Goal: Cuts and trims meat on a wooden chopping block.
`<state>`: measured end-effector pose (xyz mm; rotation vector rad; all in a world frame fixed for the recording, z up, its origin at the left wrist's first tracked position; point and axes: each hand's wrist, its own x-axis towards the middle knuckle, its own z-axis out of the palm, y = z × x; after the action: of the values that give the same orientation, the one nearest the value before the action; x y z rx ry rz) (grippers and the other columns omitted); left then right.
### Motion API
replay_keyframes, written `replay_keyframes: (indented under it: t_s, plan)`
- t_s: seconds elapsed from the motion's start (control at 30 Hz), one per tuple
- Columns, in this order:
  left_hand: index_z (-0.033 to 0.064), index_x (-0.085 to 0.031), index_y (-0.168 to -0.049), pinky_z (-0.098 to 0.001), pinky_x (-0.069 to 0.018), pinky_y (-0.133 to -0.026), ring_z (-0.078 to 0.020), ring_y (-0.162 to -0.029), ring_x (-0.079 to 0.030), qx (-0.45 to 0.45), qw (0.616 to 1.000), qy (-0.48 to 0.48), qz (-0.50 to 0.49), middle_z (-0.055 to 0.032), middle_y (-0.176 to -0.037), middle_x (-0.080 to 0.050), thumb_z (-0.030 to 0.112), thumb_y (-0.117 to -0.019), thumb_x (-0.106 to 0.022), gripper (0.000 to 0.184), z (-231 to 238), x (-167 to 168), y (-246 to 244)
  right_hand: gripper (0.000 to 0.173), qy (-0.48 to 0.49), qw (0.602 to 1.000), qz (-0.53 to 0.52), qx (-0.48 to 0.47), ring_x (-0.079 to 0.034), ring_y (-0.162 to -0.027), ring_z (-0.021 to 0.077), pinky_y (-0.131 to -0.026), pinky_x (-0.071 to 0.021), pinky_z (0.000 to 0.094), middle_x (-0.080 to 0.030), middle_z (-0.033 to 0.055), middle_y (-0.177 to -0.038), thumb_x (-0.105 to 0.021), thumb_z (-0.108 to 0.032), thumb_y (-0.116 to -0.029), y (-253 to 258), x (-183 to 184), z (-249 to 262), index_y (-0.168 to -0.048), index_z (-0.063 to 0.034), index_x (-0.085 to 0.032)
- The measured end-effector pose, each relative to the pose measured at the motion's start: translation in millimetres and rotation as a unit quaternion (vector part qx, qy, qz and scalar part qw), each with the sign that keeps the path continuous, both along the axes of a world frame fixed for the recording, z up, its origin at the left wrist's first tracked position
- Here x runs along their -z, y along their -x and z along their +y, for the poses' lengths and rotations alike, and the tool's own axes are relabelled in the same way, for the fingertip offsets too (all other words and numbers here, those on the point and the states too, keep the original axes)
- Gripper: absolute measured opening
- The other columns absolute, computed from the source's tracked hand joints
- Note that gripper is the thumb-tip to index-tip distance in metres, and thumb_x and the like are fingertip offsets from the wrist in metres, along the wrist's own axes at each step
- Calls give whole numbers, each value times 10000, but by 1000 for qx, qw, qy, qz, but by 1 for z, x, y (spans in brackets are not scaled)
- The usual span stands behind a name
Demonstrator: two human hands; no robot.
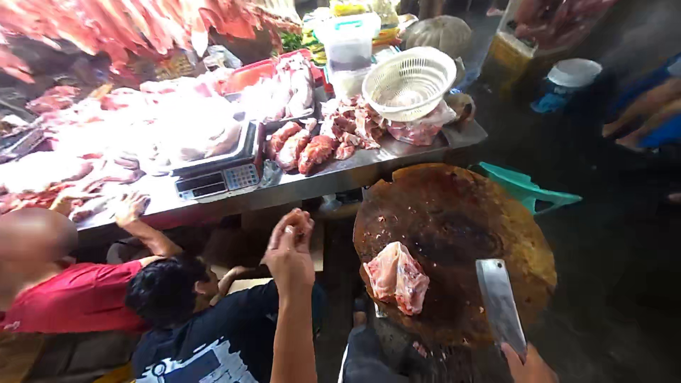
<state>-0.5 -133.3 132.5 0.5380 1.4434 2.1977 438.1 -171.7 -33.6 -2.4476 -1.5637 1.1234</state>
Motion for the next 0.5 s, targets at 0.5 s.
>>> replay_keyframes:
  t_s: [0.5]
  plan:
    - [44,-637,-1345,-568,-410,-1150,-358,-1415,-474,409,704,191,549,-176,-1533,-491,166,-991,-659,375,198,111,-81,453,-11,984,-95,149,-684,-1015,506,-871,-511,697,-689,317,-1069,-533,-340,-1080,53,-8,5,-1374,3,-549]
